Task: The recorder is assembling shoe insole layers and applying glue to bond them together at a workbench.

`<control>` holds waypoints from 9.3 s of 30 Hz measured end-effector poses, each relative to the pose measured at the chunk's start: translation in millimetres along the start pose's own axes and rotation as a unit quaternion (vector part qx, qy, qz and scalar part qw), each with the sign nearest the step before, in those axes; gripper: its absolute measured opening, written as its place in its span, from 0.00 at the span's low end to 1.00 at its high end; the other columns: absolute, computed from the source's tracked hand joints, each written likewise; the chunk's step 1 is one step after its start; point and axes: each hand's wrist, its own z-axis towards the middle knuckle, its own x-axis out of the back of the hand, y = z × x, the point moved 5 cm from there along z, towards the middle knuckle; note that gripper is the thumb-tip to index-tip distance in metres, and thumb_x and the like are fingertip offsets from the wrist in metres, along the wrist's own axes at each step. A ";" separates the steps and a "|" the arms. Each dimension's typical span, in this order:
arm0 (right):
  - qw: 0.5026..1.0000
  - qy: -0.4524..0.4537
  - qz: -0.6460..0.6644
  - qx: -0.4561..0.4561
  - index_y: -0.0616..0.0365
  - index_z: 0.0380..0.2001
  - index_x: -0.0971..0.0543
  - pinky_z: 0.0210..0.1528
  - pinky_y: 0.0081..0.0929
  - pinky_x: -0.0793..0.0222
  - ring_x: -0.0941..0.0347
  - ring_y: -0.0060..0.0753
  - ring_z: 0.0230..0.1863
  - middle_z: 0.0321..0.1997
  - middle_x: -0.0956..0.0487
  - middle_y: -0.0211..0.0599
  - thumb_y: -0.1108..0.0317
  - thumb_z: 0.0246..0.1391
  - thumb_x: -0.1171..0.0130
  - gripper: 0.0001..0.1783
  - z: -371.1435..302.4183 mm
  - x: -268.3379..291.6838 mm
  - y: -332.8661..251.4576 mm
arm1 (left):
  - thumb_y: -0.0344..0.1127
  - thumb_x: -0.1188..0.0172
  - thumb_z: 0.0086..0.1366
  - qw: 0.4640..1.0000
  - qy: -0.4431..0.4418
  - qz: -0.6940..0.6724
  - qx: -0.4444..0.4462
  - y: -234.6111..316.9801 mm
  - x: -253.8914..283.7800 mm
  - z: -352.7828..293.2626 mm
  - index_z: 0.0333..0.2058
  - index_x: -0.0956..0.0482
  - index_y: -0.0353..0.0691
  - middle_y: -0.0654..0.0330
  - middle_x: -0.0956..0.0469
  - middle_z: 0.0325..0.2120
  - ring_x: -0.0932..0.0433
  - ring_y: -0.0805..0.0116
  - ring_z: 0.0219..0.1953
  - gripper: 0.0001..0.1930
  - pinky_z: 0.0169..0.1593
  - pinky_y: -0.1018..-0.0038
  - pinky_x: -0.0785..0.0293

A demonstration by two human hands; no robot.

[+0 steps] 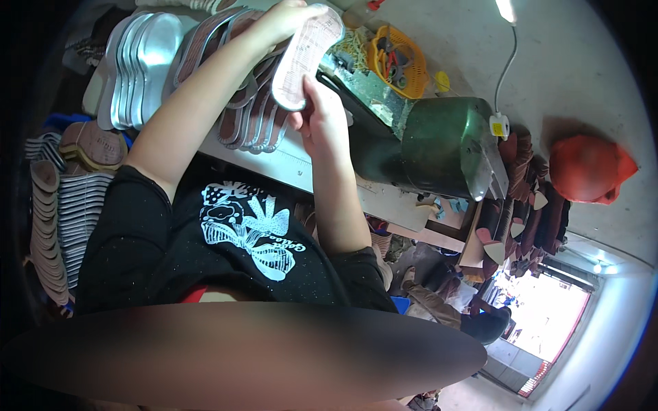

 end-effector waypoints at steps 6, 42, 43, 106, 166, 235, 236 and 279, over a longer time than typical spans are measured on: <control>0.996 -0.089 0.001 0.009 0.59 0.24 0.27 0.10 0.13 0.54 0.41 0.17 0.08 0.11 0.31 0.32 0.52 0.62 0.56 0.22 -18.0 -55.7 -8.6 | 0.32 0.42 0.56 0.905 0.147 0.343 -0.203 104.0 -44.6 -114.8 0.38 0.26 0.34 0.54 0.25 0.35 0.26 0.61 0.40 0.12 0.46 0.72 0.29; 0.902 -0.134 -0.057 0.405 0.68 0.36 0.26 0.30 0.18 0.28 0.26 0.25 0.29 0.39 0.26 0.43 0.76 0.55 0.44 0.07 -65.8 -103.1 -59.9 | 0.61 0.40 0.54 0.926 0.169 0.207 -0.267 177.6 -68.9 -186.8 0.23 0.26 0.35 0.63 0.31 0.16 0.33 0.73 0.19 0.28 0.26 0.77 0.37; 0.908 -0.133 -0.066 0.392 0.69 0.35 0.25 0.30 0.18 0.28 0.26 0.25 0.29 0.38 0.25 0.44 0.76 0.55 0.44 0.07 -67.3 -102.5 -62.1 | 0.59 0.36 0.51 0.894 0.164 0.271 -0.317 174.5 -66.7 -188.7 0.39 0.25 0.29 0.60 0.26 0.24 0.29 0.74 0.24 0.33 0.30 0.79 0.34; 0.940 -0.226 0.029 0.255 0.60 0.30 0.26 0.54 0.27 0.47 0.43 0.28 0.51 0.50 0.39 0.37 0.65 0.51 0.40 0.10 -67.8 -88.8 -40.2 | 0.41 0.36 0.57 0.969 0.024 0.126 -0.210 162.0 -79.9 -179.1 0.30 0.23 0.34 0.69 0.29 0.18 0.34 0.84 0.22 0.14 0.24 0.84 0.40; 0.958 -0.042 0.192 0.207 0.67 0.52 0.33 0.54 0.30 0.31 0.28 0.29 0.50 0.50 0.26 0.41 0.68 0.62 0.53 0.18 -45.1 -23.5 -22.1 | 0.39 0.37 0.54 0.683 -0.081 0.676 -0.264 169.4 -111.4 -113.9 0.43 0.21 0.39 0.55 0.30 0.47 0.34 0.61 0.51 0.18 0.53 0.68 0.40; 0.989 -0.006 0.149 0.010 0.75 0.37 0.30 0.36 0.28 0.23 0.20 0.43 0.31 0.33 0.21 0.58 0.59 0.66 0.66 0.25 32.1 19.5 -3.3 | 0.42 0.40 0.60 0.659 -0.283 0.465 0.518 98.0 -47.0 19.3 0.22 0.24 0.37 0.67 0.30 0.12 0.35 0.80 0.16 0.14 0.20 0.81 0.40; 0.989 -0.009 0.146 0.011 0.75 0.37 0.30 0.36 0.28 0.23 0.20 0.43 0.31 0.33 0.21 0.58 0.59 0.66 0.66 0.25 31.9 18.9 -4.1 | 0.43 0.39 0.59 0.656 -0.294 0.573 0.394 100.9 -48.0 18.6 0.20 0.25 0.37 0.65 0.30 0.12 0.34 0.78 0.16 0.15 0.20 0.78 0.39; 0.895 -0.097 -0.137 0.413 0.68 0.47 0.31 0.46 0.23 0.33 0.29 0.28 0.42 0.45 0.26 0.44 0.74 0.52 0.42 0.19 -80.5 -74.2 -51.7 | 0.67 0.55 0.60 0.971 -0.057 0.203 -0.111 145.3 -105.6 -182.5 0.49 0.36 0.34 0.59 0.31 0.32 0.32 0.73 0.32 0.38 0.37 0.78 0.35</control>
